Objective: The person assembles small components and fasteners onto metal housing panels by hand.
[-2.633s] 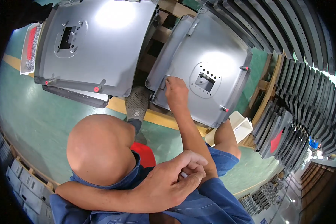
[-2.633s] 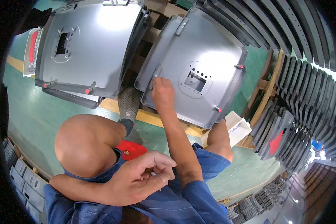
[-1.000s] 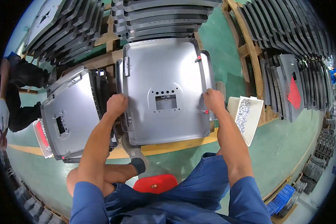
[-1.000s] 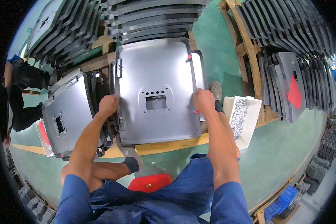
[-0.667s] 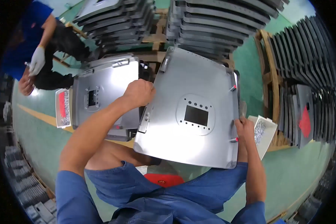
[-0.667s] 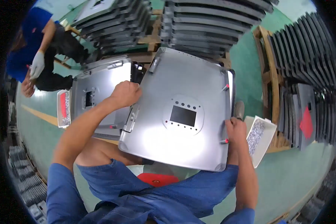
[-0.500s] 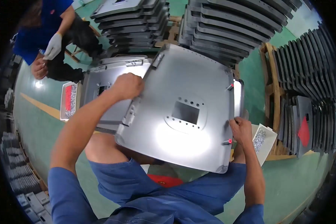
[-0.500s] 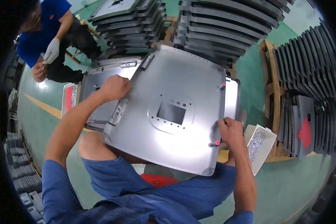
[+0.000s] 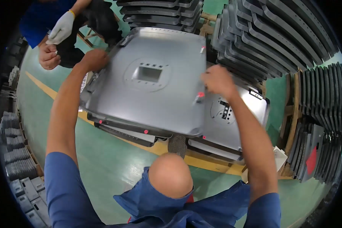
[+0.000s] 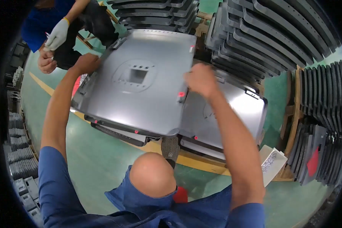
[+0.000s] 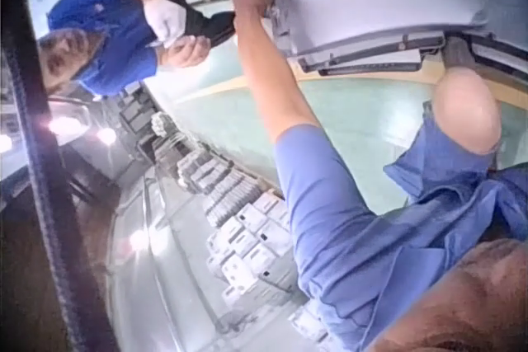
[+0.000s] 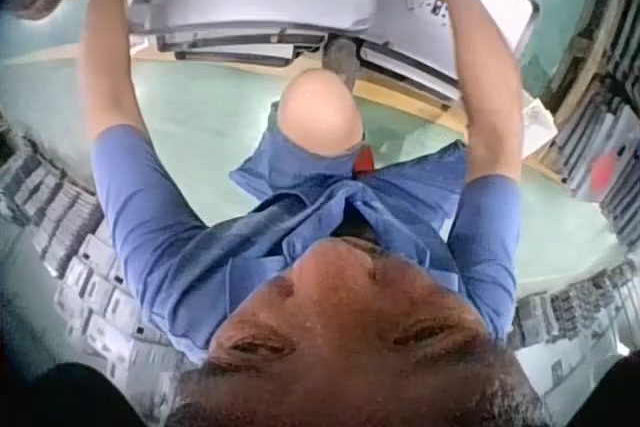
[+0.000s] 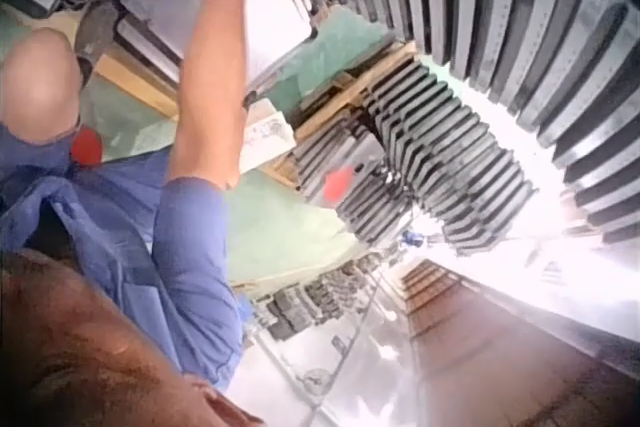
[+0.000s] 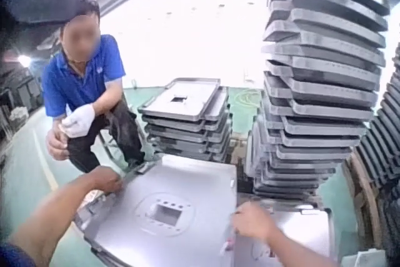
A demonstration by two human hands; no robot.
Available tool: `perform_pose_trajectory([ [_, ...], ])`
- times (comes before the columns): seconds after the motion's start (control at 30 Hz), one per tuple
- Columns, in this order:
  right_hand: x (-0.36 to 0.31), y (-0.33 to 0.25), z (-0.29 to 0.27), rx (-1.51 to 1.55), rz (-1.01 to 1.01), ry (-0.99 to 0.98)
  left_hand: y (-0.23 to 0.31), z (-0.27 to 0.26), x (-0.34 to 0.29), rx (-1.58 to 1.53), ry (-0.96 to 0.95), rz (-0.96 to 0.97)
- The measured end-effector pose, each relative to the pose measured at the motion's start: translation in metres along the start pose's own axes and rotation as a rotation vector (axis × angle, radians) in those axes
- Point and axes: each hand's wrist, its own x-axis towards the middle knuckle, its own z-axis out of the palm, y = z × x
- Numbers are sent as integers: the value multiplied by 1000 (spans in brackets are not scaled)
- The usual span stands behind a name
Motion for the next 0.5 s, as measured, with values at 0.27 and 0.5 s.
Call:
perform_pose_trajectory([
  [0.27,-9,-50,130,-89,-70,117,-59,98,-57,-9,-64,-117],
  [0.5,-14,-39,183,-114,-73,28,-58,172,-81,49,-68,-166],
])
